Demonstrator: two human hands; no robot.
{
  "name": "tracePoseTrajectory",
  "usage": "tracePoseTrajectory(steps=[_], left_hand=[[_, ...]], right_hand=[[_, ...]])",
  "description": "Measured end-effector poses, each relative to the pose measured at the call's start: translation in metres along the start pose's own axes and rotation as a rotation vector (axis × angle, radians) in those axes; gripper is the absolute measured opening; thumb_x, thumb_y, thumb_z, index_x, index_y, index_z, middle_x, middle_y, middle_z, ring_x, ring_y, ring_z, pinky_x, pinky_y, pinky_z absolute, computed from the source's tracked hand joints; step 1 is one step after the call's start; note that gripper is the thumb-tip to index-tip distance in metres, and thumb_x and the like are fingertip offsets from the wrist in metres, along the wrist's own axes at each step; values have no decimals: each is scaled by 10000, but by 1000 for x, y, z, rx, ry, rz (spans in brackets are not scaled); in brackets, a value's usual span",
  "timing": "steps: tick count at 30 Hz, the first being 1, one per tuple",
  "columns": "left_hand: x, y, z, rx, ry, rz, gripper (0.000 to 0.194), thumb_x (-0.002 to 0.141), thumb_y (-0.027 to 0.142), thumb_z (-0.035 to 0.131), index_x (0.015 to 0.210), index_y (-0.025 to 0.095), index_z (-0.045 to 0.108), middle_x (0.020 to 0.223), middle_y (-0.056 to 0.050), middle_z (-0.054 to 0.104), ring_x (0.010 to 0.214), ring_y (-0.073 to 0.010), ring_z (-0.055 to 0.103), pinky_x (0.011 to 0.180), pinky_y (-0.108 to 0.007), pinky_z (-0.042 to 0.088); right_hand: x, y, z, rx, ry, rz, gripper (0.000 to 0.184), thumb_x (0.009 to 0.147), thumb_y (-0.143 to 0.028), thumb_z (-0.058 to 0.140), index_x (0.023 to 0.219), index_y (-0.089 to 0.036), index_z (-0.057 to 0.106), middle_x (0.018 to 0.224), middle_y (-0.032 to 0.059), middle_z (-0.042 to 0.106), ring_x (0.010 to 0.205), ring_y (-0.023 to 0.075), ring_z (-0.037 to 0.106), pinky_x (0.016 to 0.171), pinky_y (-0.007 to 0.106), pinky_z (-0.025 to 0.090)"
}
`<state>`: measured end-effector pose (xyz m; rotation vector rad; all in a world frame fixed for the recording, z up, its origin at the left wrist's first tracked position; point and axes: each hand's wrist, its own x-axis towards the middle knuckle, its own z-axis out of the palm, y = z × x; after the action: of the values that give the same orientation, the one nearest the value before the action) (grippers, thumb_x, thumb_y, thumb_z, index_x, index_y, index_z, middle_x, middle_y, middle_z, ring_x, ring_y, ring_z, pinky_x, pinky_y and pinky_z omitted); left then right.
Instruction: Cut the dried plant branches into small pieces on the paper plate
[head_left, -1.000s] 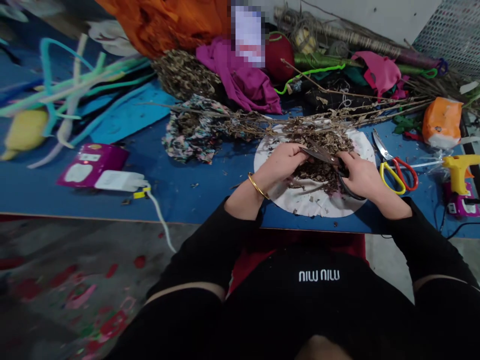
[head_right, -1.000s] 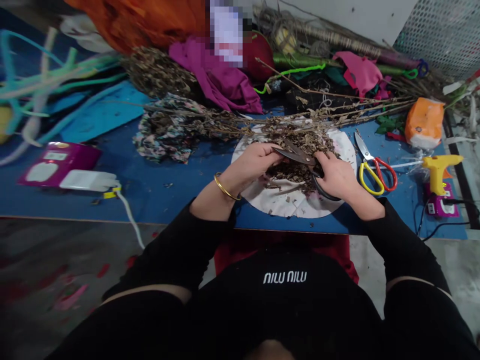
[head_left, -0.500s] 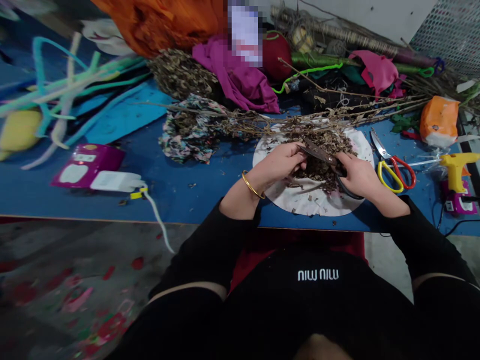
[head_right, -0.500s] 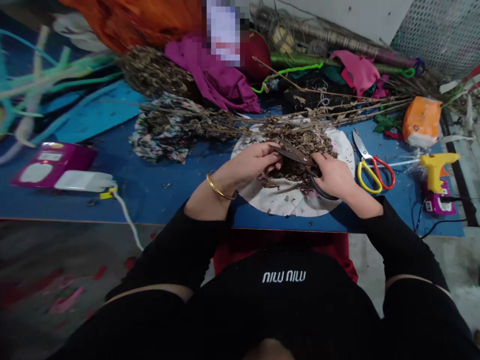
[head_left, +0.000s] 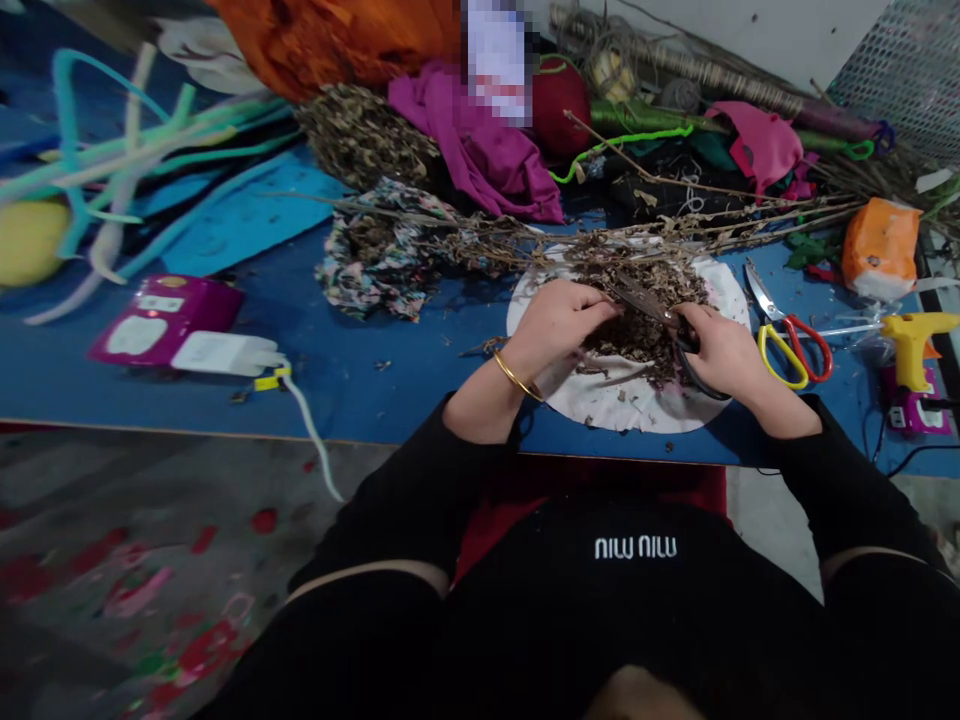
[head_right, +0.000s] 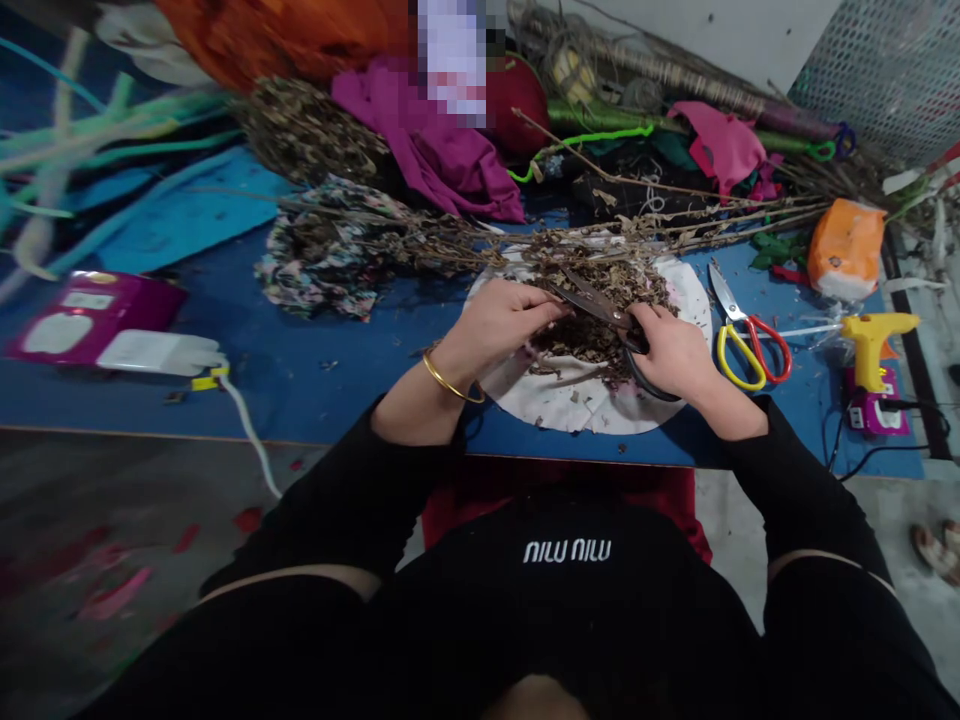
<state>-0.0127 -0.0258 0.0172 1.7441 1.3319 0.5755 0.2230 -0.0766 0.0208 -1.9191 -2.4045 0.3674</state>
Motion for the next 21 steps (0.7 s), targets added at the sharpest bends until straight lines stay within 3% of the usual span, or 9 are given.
tracePoseTrajectory(steps=[5,10,21], left_hand=[[4,1,2,-70,-81,-95,276,838,354,619,820,128,776,482,41,428,438,-92,392,454,-222,300],[6,2,0,-54,-40,-95,270,856,313,596,775,127,775,460,42,393,429,-84,353,440,-214,245],[7,-2,2,-176,-103,-189,241,870,314,600,802,149,763,472,55,398,361,-89,402,397,-214,326]], right_hand=[[0,1,1,-19,-5,-26,484,871,-313,462,1313,-156,581,1203,178,687,918,301,637,691,353,405],[2,2,3,-17,-39,-3,435,871,-271,439,1260,-146,588,1102,170,698,902,284,634,693,341,384],[2,1,7,-79,-43,-3,407,938,-292,422,1285,-144,574,1140,173,698,954,297,657,726,343,412]])
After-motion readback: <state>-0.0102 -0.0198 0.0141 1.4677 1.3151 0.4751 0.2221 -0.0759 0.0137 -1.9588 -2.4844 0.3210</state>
